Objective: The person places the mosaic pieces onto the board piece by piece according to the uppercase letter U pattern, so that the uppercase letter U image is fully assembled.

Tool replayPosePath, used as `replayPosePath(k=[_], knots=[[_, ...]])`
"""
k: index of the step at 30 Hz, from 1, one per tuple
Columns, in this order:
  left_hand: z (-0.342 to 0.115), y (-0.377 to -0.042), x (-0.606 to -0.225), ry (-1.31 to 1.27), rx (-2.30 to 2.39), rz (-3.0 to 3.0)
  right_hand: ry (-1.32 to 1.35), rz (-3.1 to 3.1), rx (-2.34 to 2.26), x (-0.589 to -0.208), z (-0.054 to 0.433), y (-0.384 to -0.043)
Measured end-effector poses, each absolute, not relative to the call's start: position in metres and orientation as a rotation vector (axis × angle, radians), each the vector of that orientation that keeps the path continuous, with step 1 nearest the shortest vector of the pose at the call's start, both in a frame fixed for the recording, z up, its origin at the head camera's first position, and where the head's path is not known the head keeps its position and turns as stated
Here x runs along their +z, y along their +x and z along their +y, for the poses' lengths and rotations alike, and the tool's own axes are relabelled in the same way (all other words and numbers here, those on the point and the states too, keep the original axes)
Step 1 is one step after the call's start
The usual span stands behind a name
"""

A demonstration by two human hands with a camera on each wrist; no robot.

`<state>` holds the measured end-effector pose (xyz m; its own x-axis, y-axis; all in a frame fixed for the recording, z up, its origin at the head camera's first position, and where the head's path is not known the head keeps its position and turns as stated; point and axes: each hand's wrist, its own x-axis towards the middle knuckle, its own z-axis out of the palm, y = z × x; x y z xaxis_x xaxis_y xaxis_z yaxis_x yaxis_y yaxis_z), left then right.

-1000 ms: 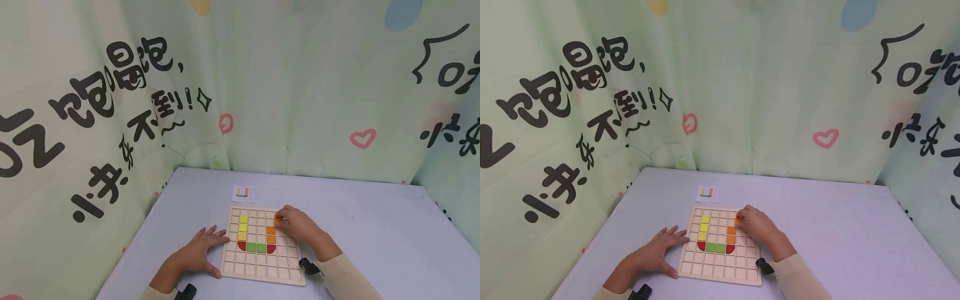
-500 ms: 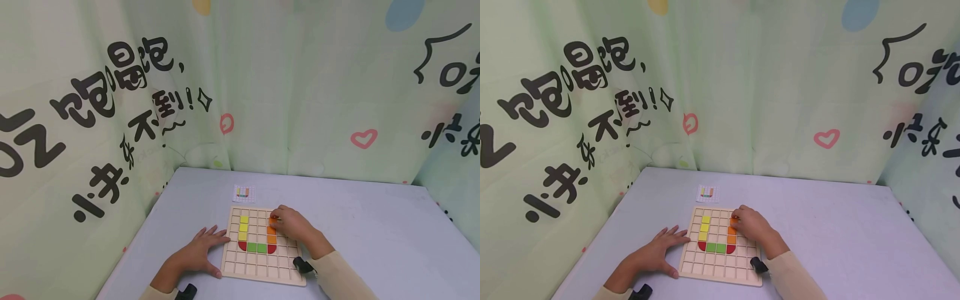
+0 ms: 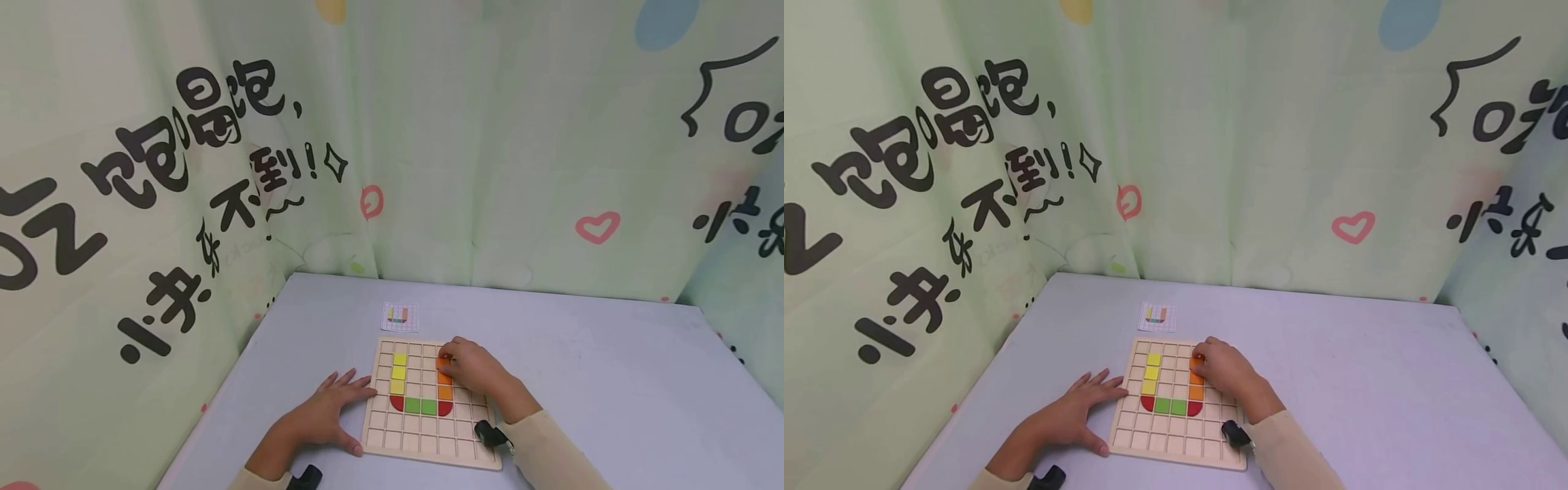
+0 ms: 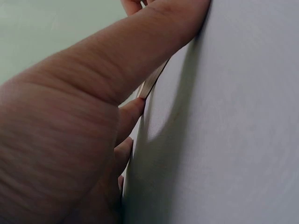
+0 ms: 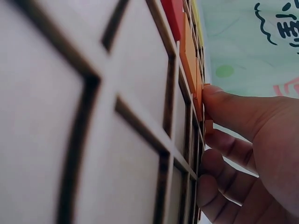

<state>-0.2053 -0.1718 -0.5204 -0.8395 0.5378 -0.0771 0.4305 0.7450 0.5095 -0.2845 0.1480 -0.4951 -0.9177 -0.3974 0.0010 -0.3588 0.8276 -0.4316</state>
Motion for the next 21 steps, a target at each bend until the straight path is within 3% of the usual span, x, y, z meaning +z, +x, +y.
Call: replayPosePath(k=[21], knots=[[-0.1714, -0.2031, -0.5182, 0.77, 0.712, 2.727, -0.574, 2.9, -0.686, -0.4925, 0.1472, -0.2839]])
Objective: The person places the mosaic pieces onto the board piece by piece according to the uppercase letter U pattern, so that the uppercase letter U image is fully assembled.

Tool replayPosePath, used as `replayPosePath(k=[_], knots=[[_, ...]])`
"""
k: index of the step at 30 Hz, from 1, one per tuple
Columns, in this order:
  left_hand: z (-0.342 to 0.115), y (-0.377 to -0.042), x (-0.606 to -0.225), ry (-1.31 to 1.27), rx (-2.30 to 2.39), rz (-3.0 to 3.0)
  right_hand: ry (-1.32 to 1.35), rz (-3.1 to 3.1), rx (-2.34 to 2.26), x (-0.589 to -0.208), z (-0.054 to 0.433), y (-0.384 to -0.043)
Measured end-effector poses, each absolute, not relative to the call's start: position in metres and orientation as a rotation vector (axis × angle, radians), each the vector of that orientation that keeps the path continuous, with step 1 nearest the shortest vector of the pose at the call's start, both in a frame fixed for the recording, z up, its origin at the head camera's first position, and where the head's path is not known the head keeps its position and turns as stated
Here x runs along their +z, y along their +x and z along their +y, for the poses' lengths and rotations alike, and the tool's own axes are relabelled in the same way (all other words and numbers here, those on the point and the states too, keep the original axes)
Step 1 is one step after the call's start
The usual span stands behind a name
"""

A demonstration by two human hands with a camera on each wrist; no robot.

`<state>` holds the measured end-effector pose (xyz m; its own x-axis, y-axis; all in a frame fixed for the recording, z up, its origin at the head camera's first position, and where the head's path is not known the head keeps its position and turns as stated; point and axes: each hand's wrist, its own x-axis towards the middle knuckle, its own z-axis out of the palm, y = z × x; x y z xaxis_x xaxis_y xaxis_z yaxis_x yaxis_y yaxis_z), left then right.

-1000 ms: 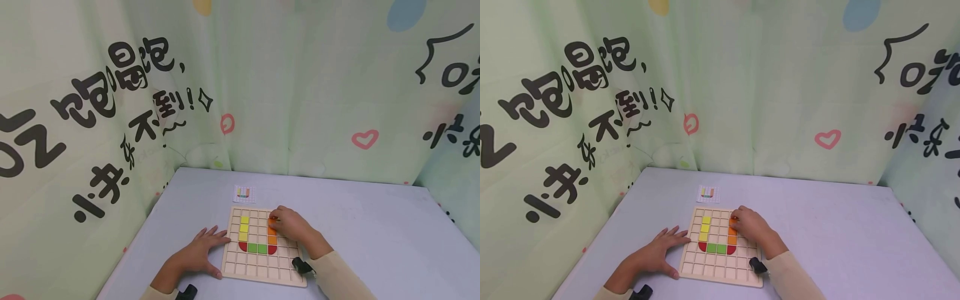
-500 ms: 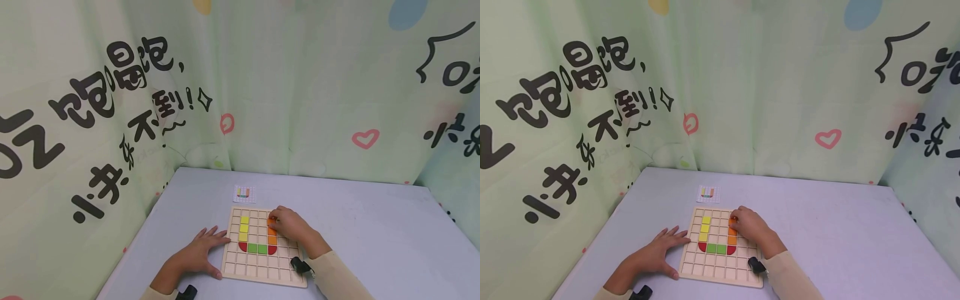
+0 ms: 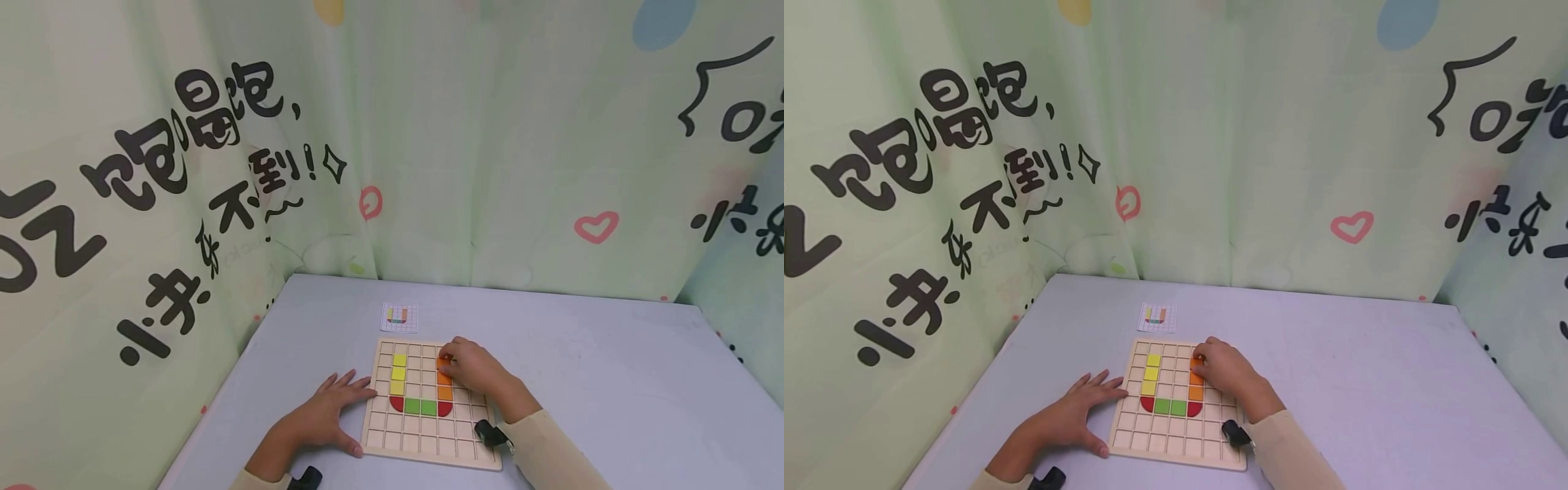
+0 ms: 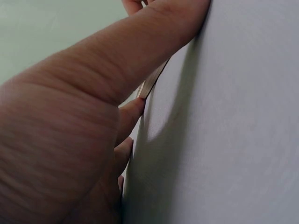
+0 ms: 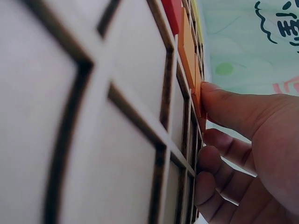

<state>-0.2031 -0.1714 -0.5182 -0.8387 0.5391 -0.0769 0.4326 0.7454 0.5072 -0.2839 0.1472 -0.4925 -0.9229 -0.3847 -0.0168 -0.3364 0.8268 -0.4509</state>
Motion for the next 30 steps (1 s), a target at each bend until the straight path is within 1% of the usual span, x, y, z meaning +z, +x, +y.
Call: replayPosePath(k=[16, 20, 30], knots=[[-0.173, -0.206, -0.519, 0.796, 0.719, 2.725, -0.557, 2.905, -0.68, -0.49, 0.148, -0.283], [-0.173, -0.205, -0.523, 0.804, 0.731, 2.71, -0.541, 2.912, -0.677, -0.487, 0.156, -0.272], [-0.174, -0.205, -0.521, 0.793, 0.714, 2.724, -0.503, 3.039, -0.65, -0.472, 0.198, -0.241]])
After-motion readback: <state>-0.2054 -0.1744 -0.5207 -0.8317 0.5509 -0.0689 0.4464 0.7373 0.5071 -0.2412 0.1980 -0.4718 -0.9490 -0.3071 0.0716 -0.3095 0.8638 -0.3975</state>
